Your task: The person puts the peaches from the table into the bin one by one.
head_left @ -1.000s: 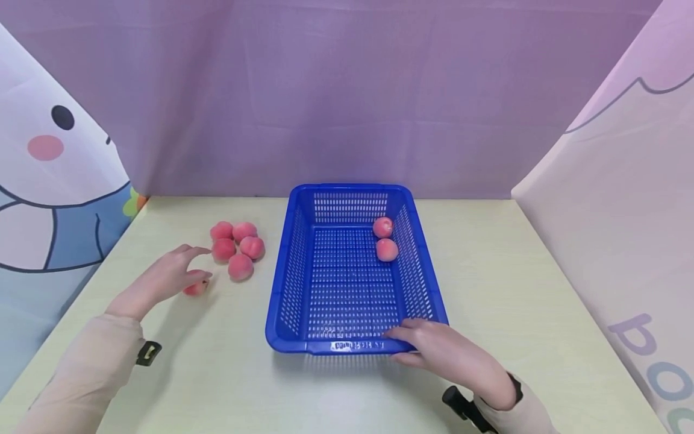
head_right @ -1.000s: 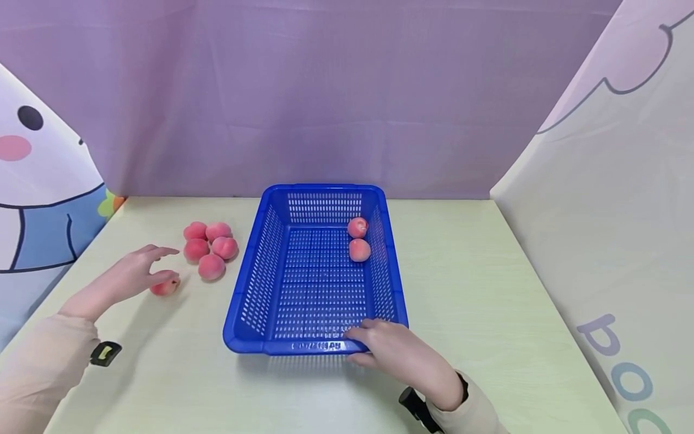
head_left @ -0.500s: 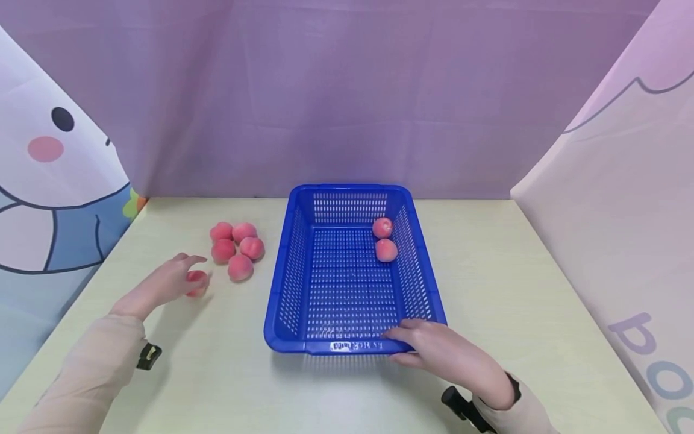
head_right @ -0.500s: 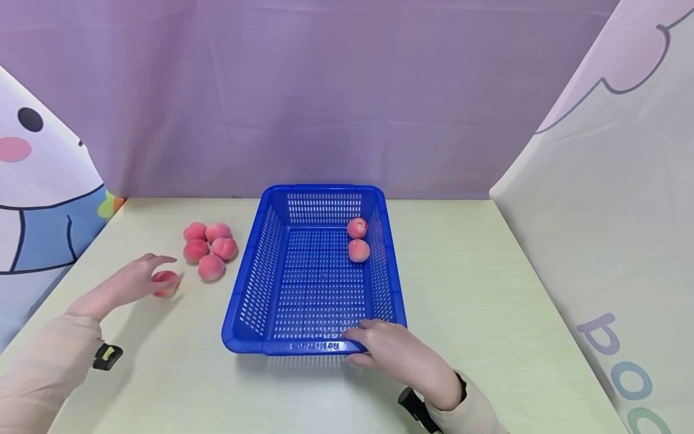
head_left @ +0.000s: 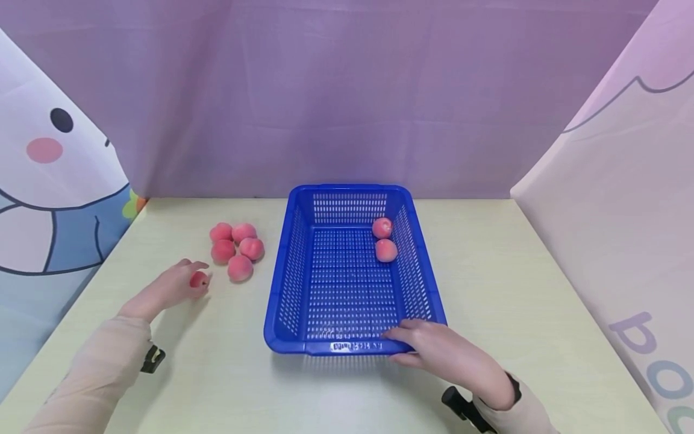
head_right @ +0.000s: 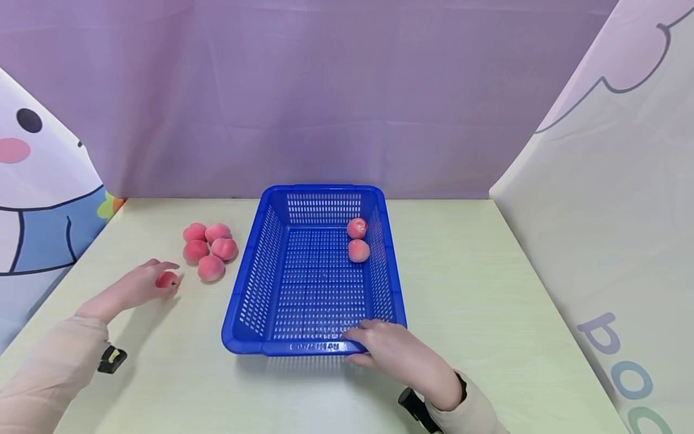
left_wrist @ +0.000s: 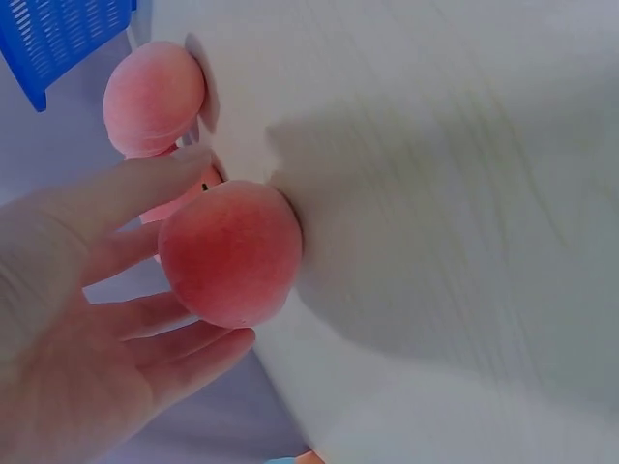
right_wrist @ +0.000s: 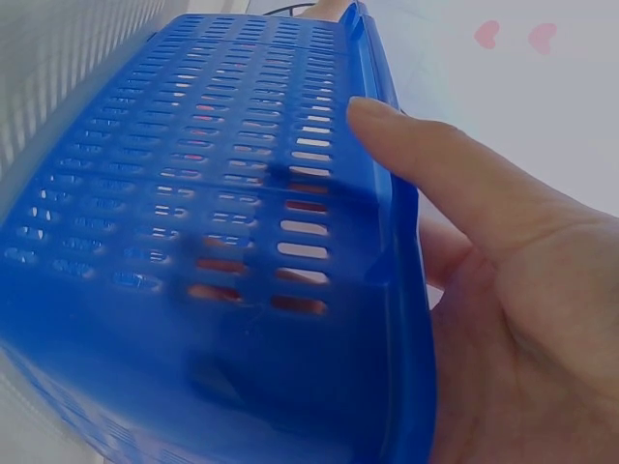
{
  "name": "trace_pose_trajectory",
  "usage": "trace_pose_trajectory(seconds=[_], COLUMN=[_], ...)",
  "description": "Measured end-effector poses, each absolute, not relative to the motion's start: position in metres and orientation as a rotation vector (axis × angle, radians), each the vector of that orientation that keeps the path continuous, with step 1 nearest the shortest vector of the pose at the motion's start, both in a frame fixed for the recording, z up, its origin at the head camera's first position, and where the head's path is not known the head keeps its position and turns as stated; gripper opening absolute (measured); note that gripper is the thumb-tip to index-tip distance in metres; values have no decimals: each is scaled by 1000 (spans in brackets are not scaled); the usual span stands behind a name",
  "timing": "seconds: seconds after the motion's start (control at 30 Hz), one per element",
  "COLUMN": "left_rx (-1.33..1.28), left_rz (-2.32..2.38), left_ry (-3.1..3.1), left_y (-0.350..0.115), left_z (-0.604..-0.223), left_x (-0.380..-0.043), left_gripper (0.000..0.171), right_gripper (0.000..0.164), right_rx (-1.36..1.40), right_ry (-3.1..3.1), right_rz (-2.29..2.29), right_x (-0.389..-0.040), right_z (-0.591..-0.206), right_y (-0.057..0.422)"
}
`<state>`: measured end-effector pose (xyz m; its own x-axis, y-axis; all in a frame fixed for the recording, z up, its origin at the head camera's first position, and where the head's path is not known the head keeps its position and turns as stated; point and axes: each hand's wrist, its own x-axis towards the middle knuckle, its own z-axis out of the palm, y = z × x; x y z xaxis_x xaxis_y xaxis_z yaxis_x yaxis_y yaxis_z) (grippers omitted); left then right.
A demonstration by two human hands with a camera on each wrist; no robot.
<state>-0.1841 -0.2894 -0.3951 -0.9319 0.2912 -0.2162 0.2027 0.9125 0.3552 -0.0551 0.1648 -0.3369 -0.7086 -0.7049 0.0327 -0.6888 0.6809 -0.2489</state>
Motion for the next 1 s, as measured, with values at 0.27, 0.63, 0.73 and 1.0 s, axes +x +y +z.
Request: trace_pose_trajectory(seconds=[0.27, 0.63, 0.73, 1.0], left_rx=[403, 379, 385, 385], left_rz=[443, 448, 441, 435], left_ry=[2813, 2794, 2796, 2828], left_y=[-291, -289, -289, -287], left_z=[-402, -400, -397, -390], left_x=[-187, -187, -187, -189], left_gripper=[39, 38, 38, 41], right_gripper=[27, 27, 27, 27], right_rx=[-1172, -1175, -1181, -1148], right_ry=[2825, 2827, 2826, 2807], right_rz=[-372, -372, -372, -380], right_x=[-55, -55, -55, -55], right_z=[-338, -338, -338, -336], right_y=[165, 165, 165, 165])
